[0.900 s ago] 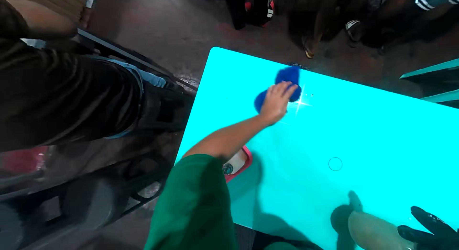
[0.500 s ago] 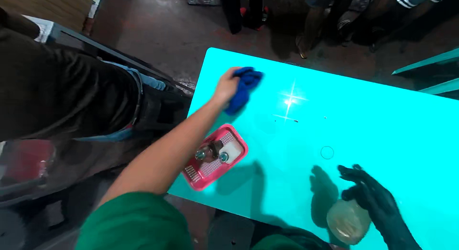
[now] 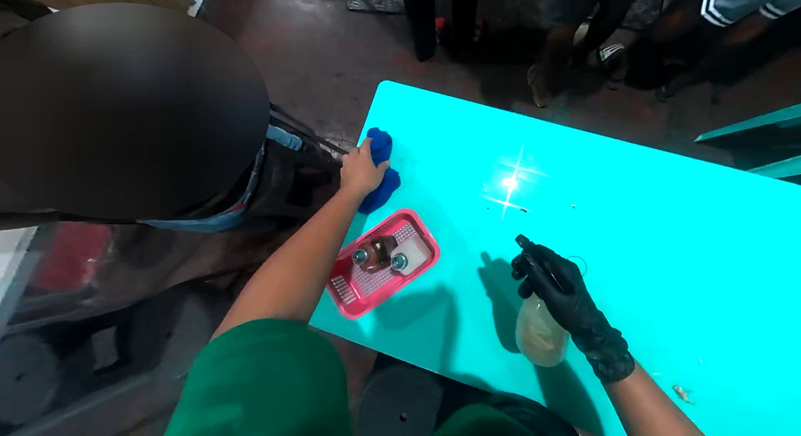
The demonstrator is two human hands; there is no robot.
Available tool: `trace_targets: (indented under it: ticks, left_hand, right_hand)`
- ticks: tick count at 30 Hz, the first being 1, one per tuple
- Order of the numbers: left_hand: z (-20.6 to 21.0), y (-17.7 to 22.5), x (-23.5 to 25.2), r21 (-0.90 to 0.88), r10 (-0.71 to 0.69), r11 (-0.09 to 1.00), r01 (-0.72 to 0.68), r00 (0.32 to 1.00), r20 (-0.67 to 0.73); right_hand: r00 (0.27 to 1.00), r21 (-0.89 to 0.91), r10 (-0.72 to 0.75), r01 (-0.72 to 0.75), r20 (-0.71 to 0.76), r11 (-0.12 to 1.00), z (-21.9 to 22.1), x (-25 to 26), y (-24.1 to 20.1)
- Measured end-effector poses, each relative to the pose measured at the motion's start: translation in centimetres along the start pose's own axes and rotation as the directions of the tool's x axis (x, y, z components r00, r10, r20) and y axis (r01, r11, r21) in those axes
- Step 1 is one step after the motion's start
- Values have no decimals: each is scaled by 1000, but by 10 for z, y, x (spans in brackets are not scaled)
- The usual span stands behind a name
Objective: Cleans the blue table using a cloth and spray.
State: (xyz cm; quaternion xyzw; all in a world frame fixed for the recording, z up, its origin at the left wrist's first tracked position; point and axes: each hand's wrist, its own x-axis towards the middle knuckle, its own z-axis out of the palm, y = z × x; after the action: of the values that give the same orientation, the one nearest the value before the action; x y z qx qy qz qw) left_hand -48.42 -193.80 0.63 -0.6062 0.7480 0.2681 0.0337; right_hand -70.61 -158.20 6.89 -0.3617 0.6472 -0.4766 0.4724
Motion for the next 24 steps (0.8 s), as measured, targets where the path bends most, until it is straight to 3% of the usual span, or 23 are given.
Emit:
trace_targets:
  ticks: [6,10,17,21,24]
  left_hand:
    - [-7,4,6,-87,-117,990,108,988,-96]
    - [14,15,28,19,-152,988,153,986,-74]
    - [61,66,24,-23,-328,941,338,892,-310]
    - [101,113,-1,-4,-233,968,251,891,-389]
    - [138,153,-29,70,-118,986,154,924,-363]
  right_hand:
    - [996,-6,-80,81,50,997,-12,-14,14]
    - [998,-27,-61,60,-31,998,-32,-45,33]
    - [974,-124,-56,29,-222,992,-64,-114,62]
    - [949,-105,-66,35,-309,994,-75,-139,67]
    - [940,-101,-67,35,-335,994,-79,-146,64]
